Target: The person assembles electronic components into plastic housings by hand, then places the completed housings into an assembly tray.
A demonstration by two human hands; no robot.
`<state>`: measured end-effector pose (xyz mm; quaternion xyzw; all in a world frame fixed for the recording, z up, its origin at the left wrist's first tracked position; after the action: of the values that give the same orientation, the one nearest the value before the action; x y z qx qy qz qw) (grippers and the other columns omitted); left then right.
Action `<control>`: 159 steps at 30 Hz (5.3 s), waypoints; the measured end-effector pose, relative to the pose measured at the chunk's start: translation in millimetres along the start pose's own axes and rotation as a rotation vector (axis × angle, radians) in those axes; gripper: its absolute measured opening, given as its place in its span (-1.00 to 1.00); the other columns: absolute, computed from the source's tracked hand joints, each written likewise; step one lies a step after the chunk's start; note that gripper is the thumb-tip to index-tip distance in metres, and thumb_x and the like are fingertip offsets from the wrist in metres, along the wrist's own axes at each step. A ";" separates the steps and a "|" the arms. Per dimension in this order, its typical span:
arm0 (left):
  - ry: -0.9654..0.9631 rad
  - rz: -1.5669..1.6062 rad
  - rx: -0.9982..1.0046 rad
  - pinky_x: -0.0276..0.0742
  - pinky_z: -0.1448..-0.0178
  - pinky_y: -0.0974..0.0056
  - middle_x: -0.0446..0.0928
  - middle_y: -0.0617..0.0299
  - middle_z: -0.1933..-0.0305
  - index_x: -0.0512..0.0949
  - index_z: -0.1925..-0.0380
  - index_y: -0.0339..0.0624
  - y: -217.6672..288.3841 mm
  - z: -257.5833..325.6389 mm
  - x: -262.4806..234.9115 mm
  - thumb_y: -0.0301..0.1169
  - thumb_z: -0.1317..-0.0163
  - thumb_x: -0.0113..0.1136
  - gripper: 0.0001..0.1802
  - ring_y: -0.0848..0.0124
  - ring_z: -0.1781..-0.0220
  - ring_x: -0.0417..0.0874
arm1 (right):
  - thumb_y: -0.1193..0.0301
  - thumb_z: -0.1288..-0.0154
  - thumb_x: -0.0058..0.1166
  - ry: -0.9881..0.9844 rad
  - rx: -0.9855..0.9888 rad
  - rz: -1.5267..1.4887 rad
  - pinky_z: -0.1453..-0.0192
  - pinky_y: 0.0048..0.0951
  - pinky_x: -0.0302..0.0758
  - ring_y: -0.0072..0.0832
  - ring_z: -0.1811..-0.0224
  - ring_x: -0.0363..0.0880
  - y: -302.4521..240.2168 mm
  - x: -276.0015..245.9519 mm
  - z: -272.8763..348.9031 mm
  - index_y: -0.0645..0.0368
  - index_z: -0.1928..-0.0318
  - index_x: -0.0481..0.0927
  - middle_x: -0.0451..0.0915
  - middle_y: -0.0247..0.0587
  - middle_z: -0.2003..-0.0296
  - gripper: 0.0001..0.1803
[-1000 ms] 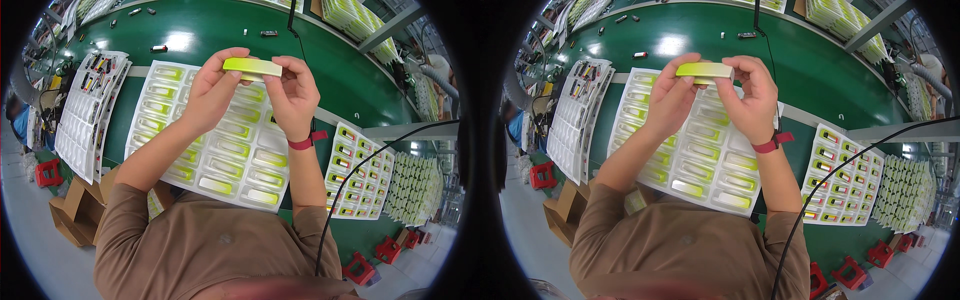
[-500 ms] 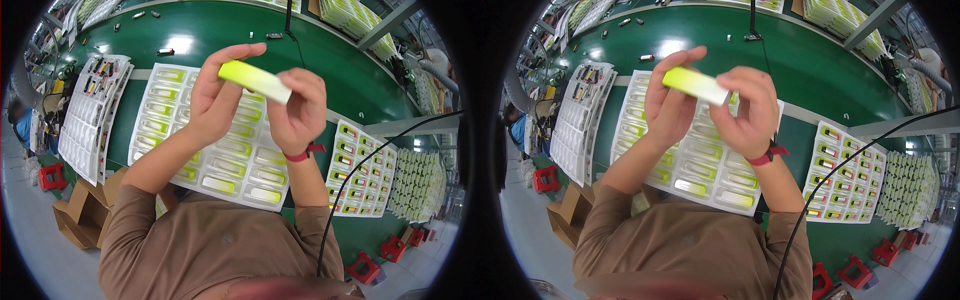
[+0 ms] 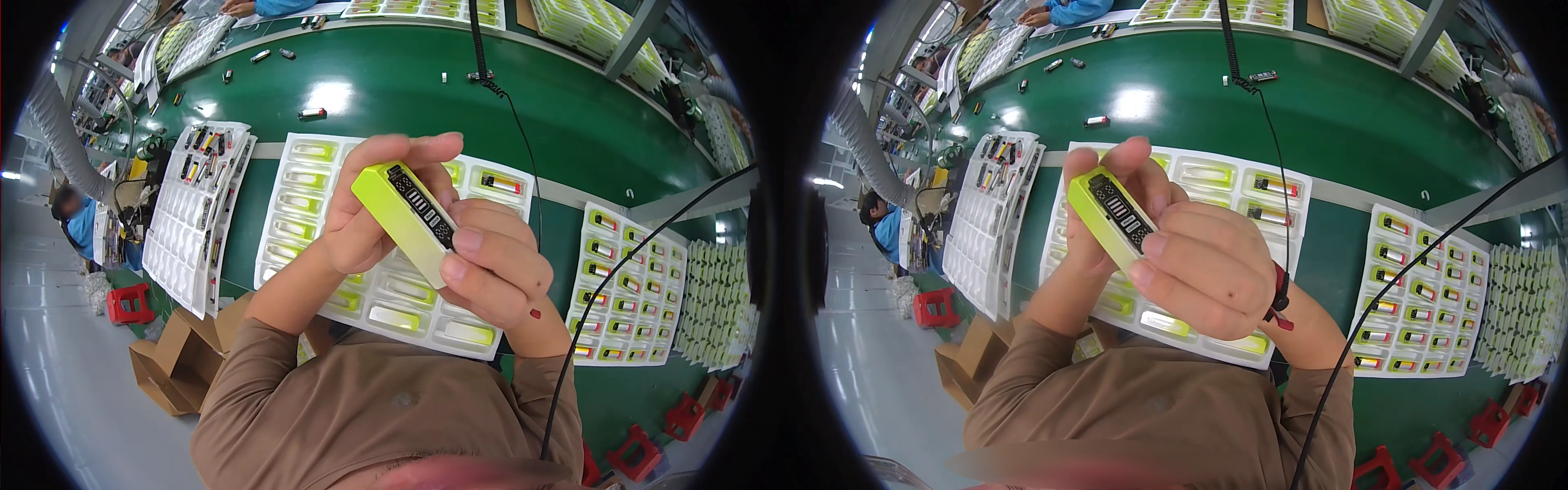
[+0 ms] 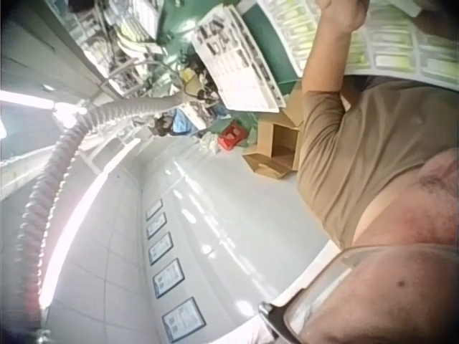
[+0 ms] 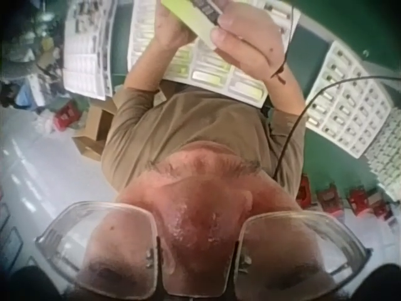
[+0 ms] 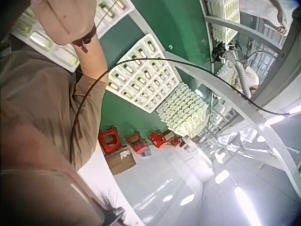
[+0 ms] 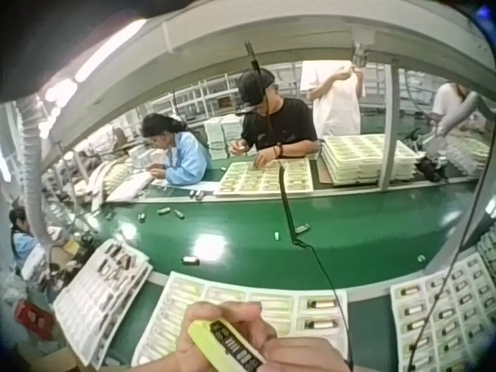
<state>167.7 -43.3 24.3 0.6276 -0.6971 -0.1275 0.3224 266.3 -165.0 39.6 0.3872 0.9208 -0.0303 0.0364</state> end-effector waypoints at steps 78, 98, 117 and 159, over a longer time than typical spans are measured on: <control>0.494 -0.110 -1.112 0.65 -0.05 0.30 0.60 0.16 -0.18 0.51 -0.23 -0.30 23.4 99.3 -38.8 -0.48 -0.53 0.05 -0.67 0.43 -0.04 0.64 | 0.32 -0.32 0.17 -1.042 0.688 0.422 0.01 -0.06 0.64 0.01 0.16 0.72 265.4 140.3 119.9 0.19 0.22 0.75 0.73 0.04 0.26 -0.79; 0.688 0.017 -0.978 0.40 -0.55 0.21 0.47 -0.03 -0.36 0.42 -0.35 -0.44 8.5 56.9 -44.1 -0.56 -0.47 -0.13 -0.52 0.28 -0.40 0.52 | 0.59 -0.27 0.31 -0.632 0.786 0.012 0.14 -0.41 0.58 -0.30 0.22 0.66 59.7 -6.2 34.7 0.30 0.09 0.71 0.65 -0.14 0.17 -0.80; 0.690 0.163 -0.832 0.39 -0.58 0.12 0.49 -0.11 -0.36 0.41 -0.33 -0.55 0.7 58.5 -56.5 -0.50 -0.43 -0.27 -0.46 0.19 -0.41 0.53 | 0.68 -0.15 0.26 -0.672 0.530 0.122 0.06 -0.26 0.65 -0.17 0.14 0.67 55.1 8.4 38.8 0.26 0.18 0.68 0.65 -0.13 0.16 -0.79; 0.620 -0.038 -1.023 0.69 -0.06 0.27 0.65 0.09 -0.07 0.55 -0.16 -0.27 3.6 54.5 -61.1 -0.46 -0.48 0.08 -0.69 0.34 0.08 0.74 | 0.63 -0.22 0.30 -0.538 0.786 -0.092 0.22 -0.46 0.64 -0.41 0.28 0.69 40.5 -17.6 19.6 0.29 0.17 0.69 0.66 -0.19 0.18 -0.84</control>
<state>131.9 3.5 -32.6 0.4129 -0.4094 -0.2634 0.7698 308.3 -150.9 20.5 0.3087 0.8136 -0.4771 0.1227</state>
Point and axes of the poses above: each hand's wrist, its own z-axis away from the middle knuckle, its own x-axis out of the palm, y = z × x, the point moved 2 cm from there along -z, towards the middle knuckle
